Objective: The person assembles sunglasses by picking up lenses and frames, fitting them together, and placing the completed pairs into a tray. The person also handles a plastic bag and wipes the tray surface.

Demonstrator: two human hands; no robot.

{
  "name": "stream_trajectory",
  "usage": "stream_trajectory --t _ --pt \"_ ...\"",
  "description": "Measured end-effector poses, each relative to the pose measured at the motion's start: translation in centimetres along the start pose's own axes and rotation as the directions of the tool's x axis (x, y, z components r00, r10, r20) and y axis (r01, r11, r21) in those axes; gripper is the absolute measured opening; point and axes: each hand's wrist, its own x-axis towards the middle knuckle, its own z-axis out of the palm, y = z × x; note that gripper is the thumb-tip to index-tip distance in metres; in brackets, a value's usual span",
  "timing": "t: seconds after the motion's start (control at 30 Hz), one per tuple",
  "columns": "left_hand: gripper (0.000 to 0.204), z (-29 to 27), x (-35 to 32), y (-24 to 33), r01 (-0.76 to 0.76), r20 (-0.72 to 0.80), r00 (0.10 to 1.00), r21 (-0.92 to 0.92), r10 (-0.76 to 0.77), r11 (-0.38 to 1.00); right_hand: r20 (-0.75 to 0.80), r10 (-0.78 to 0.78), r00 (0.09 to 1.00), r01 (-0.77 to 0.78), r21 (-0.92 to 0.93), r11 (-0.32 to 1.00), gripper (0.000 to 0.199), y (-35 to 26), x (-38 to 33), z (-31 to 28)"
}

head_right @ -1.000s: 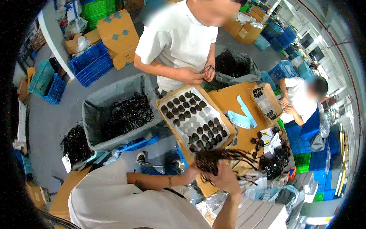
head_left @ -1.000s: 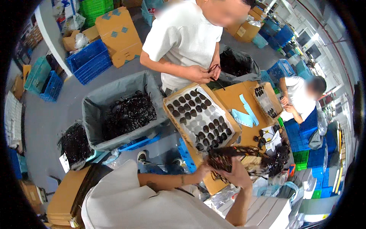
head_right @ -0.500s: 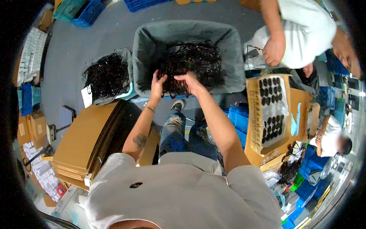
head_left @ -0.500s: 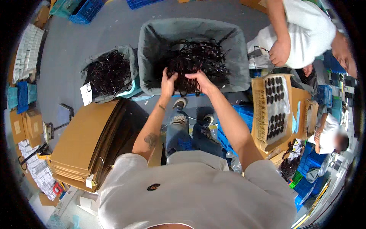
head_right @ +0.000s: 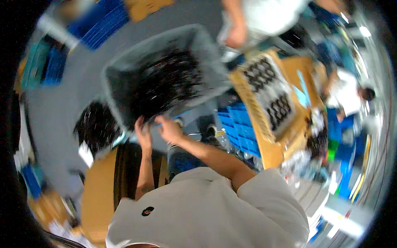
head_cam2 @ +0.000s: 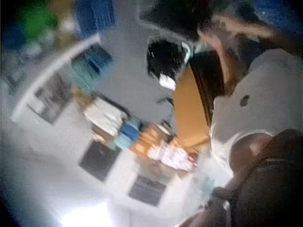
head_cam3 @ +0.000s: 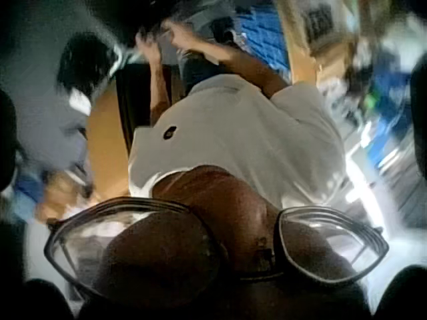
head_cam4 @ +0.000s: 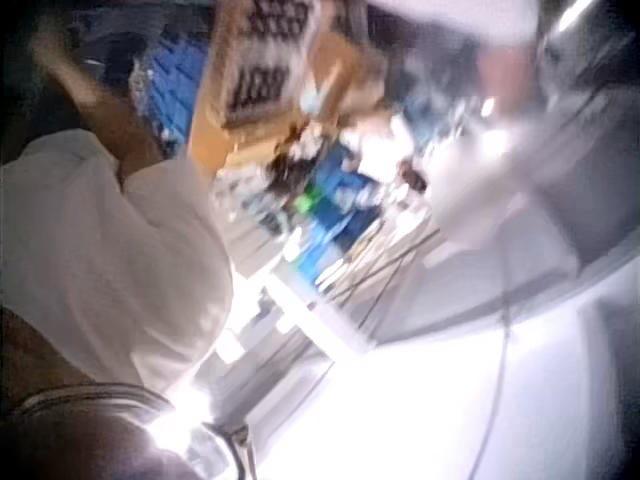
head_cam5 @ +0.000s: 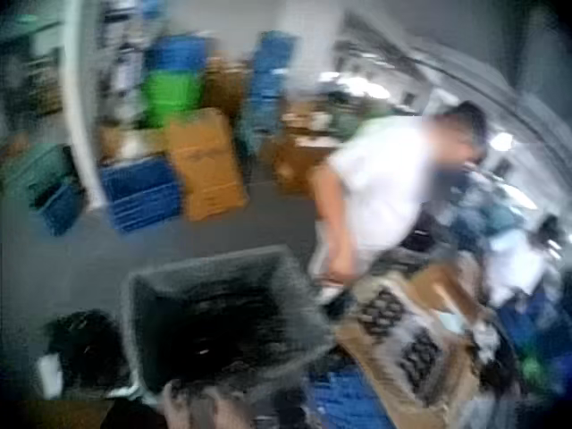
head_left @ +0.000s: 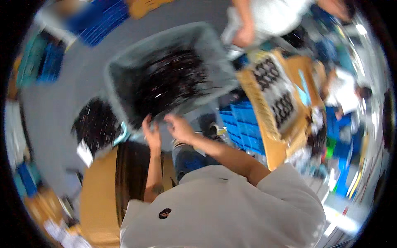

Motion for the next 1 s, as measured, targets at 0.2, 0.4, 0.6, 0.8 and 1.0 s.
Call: stream_trajectory --t 0.2,0.4,0.6,0.8,1.0 --pt "0.021 7.1 -6.7 6.9 0.219 0.522 0.843 -0.115 -0.129 0.969 -0.391 0.054 0.919 -0.028 0.073 0.997 0.029 -0.8 -14.3 -14.5" --pt "0.015 18.2 -6.5 17.8 -0.044 0.778 0.605 -0.181 0.171 0.982 -0.982 0.187 0.034 0.117 0.19 0.975 0.013 7.7 -23.6 -34.6" --pt "0.015 27.2 -14.5 25.8 0.005 0.87 0.476 -0.154 0.133 0.988 -0.905 -0.007 -0.426 -0.382 0.173 0.908 0.026 22.9 -35.7 -53.9" --pt "0.017 32.4 -21.4 29.9 0.042 0.894 0.447 -0.054 0.03 0.998 -0.782 -0.067 -0.619 -0.615 0.43 0.661 0.03 37.3 -45.4 -64.2" --pt "0.017 38.1 -22.5 32.8 0.034 0.944 0.326 -0.067 0.052 0.997 -0.899 0.145 -0.414 -0.569 0.38 0.729 0.03 36.0 -45.9 -65.1"
